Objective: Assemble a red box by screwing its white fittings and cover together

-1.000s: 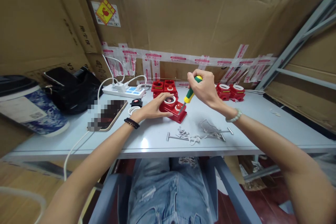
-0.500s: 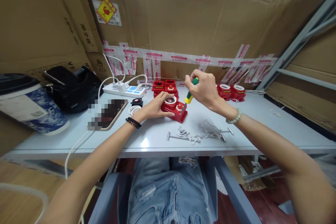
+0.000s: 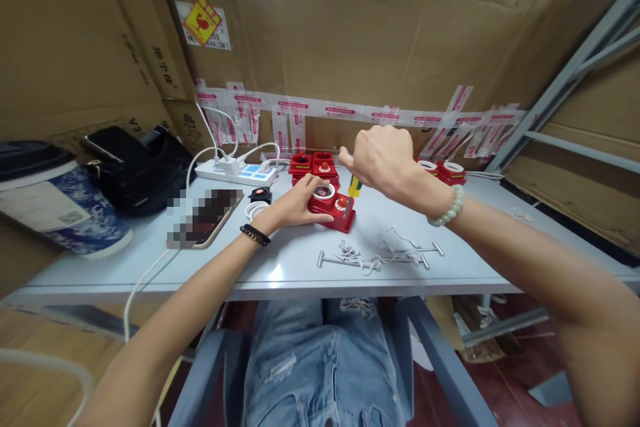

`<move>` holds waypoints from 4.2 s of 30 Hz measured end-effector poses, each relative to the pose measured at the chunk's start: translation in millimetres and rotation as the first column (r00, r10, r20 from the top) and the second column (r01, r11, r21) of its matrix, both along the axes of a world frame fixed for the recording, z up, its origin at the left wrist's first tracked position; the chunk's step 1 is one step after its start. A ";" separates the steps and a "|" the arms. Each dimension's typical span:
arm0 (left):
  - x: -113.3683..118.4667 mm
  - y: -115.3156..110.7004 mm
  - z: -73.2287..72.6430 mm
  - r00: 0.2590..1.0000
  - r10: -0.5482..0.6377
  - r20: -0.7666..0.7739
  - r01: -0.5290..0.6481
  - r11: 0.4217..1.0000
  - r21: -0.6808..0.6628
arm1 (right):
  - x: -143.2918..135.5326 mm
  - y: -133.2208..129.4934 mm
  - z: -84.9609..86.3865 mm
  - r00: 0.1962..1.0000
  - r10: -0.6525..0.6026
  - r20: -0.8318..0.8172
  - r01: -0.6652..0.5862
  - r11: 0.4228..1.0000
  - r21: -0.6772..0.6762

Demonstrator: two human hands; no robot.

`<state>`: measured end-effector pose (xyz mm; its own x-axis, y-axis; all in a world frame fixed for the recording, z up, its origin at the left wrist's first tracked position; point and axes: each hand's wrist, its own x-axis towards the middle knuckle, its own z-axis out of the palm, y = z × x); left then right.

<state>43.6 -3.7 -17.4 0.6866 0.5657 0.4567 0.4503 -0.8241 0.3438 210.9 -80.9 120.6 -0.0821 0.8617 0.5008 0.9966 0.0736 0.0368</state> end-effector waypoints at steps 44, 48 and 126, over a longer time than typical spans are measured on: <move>-0.1 4.4 -5.5 1.000 -0.019 0.018 0.020 0.999 -0.040 | 21.4 -21.7 32.9 0.924 0.294 0.245 -0.160 0.878 -0.451; -0.2 3.2 -4.9 1.000 -0.019 0.009 0.019 0.999 -0.028 | 14.7 -13.8 27.6 0.940 0.100 0.325 0.026 0.932 -0.362; 0.1 10.0 -6.3 1.000 -0.021 0.006 0.021 1.000 -0.009 | 26.0 -9.4 16.5 0.954 0.300 0.022 -0.278 0.908 -0.313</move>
<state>43.6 6.3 -23.8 0.6956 0.5554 0.4558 0.4309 -0.8301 0.3540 236.9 -90.3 137.1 -0.3754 0.9041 0.2041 0.9257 0.3767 0.0343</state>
